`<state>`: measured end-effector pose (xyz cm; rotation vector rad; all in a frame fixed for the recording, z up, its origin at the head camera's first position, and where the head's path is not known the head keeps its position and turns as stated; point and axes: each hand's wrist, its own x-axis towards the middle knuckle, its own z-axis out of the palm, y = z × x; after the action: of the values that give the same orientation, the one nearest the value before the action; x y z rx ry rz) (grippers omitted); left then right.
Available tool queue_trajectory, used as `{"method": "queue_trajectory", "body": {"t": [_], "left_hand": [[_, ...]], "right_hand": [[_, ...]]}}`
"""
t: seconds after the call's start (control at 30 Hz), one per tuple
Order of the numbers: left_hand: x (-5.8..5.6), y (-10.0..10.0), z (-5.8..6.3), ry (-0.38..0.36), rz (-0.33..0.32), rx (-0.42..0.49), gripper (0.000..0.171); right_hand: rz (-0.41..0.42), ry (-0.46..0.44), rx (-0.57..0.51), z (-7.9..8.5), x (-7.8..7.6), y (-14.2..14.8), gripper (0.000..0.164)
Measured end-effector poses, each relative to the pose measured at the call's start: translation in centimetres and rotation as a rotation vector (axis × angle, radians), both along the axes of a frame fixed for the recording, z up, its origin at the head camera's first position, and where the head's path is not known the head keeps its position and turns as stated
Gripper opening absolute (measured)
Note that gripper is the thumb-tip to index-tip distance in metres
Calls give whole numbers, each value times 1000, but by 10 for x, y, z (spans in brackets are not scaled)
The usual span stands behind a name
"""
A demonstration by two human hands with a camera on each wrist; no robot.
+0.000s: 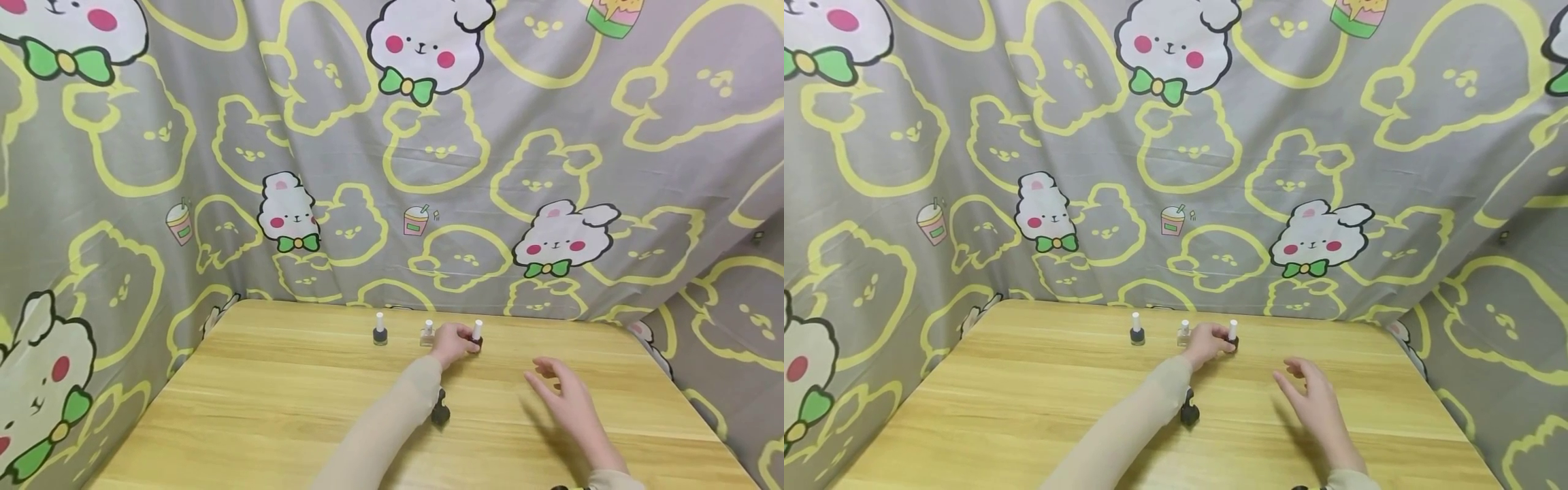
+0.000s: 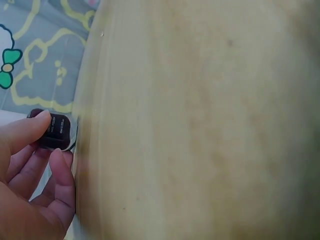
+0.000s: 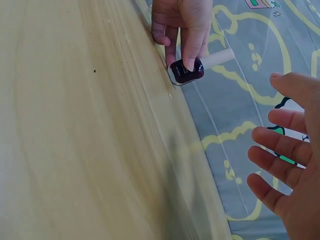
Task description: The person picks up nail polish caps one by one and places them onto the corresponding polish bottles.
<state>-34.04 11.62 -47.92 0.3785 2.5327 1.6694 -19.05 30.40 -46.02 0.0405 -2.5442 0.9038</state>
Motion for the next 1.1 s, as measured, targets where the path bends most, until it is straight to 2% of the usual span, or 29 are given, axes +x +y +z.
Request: {"method": "queue_trajectory", "body": {"t": [0.3, 0.6, 0.77, 0.87, 1.0, 1.1], "left_hand": [[-5, -4, 1, 6, 3, -41, 28], [-3, -6, 1, -43, -5, 25, 40], [7, -8, 5, -76, -6, 41, 43], [14, -9, 10, -76, -2, 14, 44], [23, -10, 17, -29, -10, -38, 45], [30, -14, 21, 0, -39, -42, 47]], "right_hand": [[3, 30, 8, -3, 2, -4, 35], [15, 28, 23, -4, -2, -10, 36], [17, 15, 29, -1, -1, -11, 38], [18, 14, 40, 1, 1, -10, 40], [9, 29, 75, 4, 3, -9, 40], [4, 57, 101, 5, 4, -8, 39]]}}
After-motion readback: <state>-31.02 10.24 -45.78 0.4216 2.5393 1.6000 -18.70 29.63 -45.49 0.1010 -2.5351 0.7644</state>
